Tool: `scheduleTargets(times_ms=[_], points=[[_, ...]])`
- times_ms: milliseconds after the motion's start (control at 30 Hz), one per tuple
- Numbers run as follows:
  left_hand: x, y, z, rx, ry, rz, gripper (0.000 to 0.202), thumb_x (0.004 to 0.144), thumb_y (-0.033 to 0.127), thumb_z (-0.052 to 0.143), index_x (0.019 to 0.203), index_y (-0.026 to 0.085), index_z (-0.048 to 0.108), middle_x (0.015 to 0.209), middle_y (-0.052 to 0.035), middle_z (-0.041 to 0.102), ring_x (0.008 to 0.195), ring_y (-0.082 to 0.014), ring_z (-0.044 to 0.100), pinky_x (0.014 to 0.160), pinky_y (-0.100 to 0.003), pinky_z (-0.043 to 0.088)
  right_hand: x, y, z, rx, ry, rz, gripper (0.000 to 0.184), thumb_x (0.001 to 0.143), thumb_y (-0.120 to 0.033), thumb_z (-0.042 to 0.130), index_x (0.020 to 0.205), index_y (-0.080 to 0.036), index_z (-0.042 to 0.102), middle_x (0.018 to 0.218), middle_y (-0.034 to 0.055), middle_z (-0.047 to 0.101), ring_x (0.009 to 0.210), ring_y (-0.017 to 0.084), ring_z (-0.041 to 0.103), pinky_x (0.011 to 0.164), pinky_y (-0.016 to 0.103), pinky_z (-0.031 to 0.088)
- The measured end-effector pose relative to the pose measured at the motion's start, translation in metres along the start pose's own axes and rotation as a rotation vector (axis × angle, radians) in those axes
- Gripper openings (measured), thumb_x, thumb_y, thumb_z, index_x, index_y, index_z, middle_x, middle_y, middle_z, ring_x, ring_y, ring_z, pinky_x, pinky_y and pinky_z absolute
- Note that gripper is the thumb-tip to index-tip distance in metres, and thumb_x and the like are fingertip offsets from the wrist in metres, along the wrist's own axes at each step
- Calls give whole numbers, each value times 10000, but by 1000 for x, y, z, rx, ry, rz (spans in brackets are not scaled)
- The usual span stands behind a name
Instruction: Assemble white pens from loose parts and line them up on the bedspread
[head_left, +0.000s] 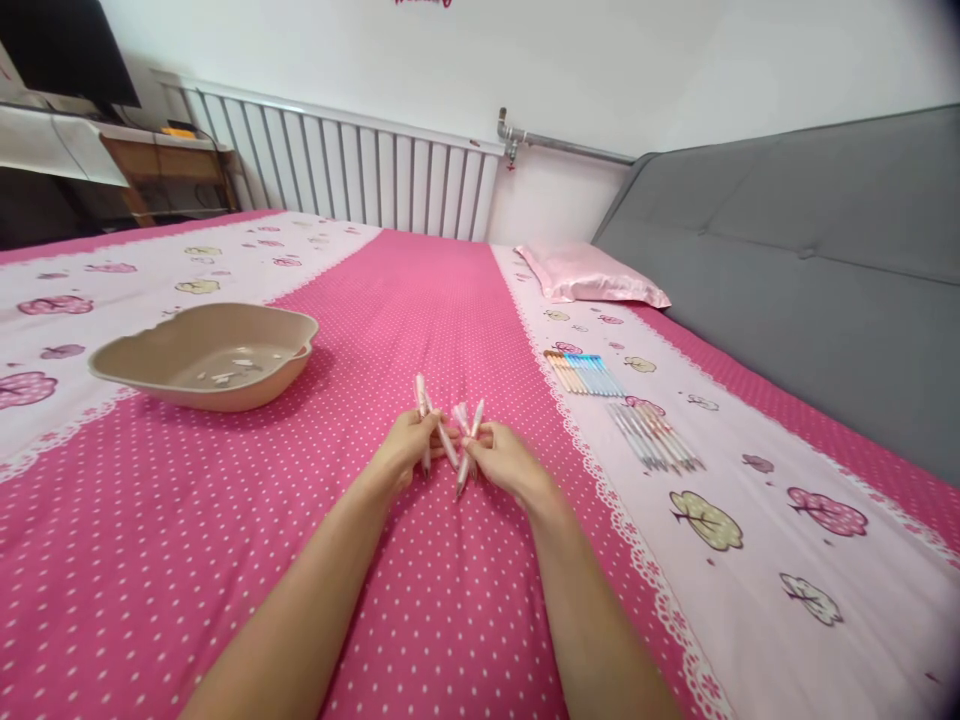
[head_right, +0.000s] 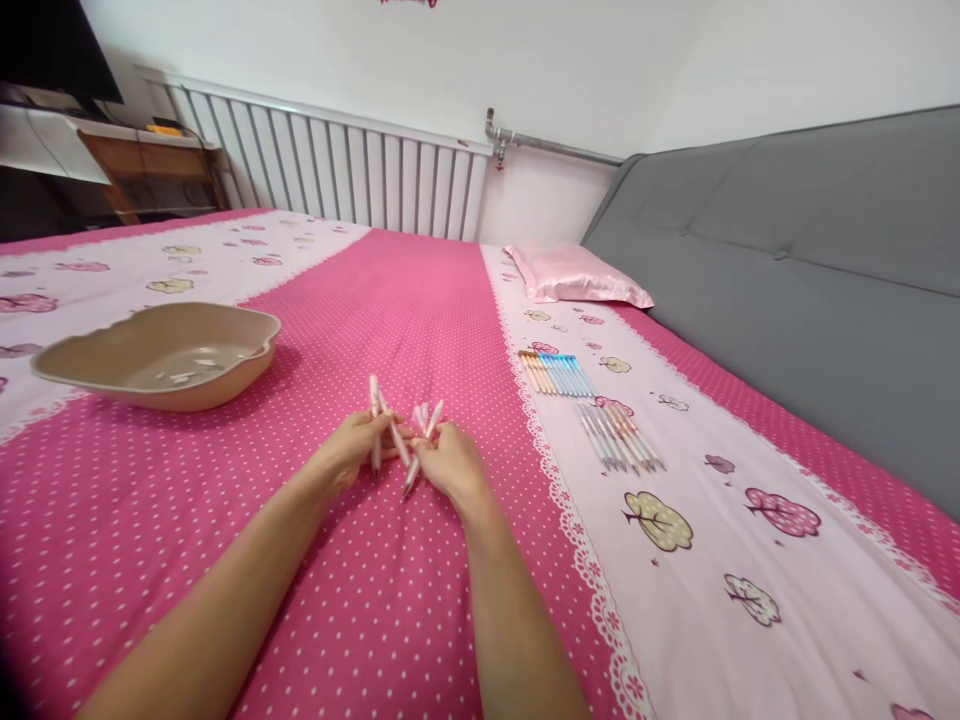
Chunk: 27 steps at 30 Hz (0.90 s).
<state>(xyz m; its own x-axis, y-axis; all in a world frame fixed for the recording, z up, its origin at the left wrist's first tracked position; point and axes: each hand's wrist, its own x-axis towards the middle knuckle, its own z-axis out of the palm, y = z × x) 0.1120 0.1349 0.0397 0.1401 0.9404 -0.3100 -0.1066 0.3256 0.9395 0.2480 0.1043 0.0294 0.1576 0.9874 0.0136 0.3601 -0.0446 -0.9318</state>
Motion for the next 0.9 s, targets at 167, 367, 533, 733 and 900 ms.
scheduleTargets(times_ms=[167,367,533,733,900], points=[[-8,9,-2,62,-144,130,183,839,316,525,819,139,564,514,38,537,410,-68,491,418,-177,383,-3,-15,-10,-37,91,29,304,652,-362,691,899,-185,681,990,107,678,904,232,611,766,336,432],[-18,11,7,120,-304,106,373,716,458,635,583,120,549,469,36,503,420,-35,426,445,-164,330,-4,-26,-3,657,-175,43,345,687,-487,638,783,-159,687,723,31,680,654,124,594,709,281,435],[-23,14,10,95,-409,99,387,739,494,594,624,125,570,546,17,534,468,-48,442,481,-187,347,-1,-24,-7,733,-1,83,307,603,-446,722,749,-176,711,664,-10,654,625,87,564,632,221,401],[-16,12,6,242,-205,275,362,572,354,763,828,133,635,597,39,531,543,-72,474,534,-202,351,3,-23,-19,859,181,102,281,599,-396,747,764,-172,708,604,-48,579,532,37,508,511,150,409],[-17,13,9,292,-54,360,307,559,303,758,771,117,640,594,30,546,558,-86,490,558,-217,375,2,-27,-19,945,245,125,261,588,-330,770,753,-144,688,585,-44,584,516,34,533,517,132,456]])
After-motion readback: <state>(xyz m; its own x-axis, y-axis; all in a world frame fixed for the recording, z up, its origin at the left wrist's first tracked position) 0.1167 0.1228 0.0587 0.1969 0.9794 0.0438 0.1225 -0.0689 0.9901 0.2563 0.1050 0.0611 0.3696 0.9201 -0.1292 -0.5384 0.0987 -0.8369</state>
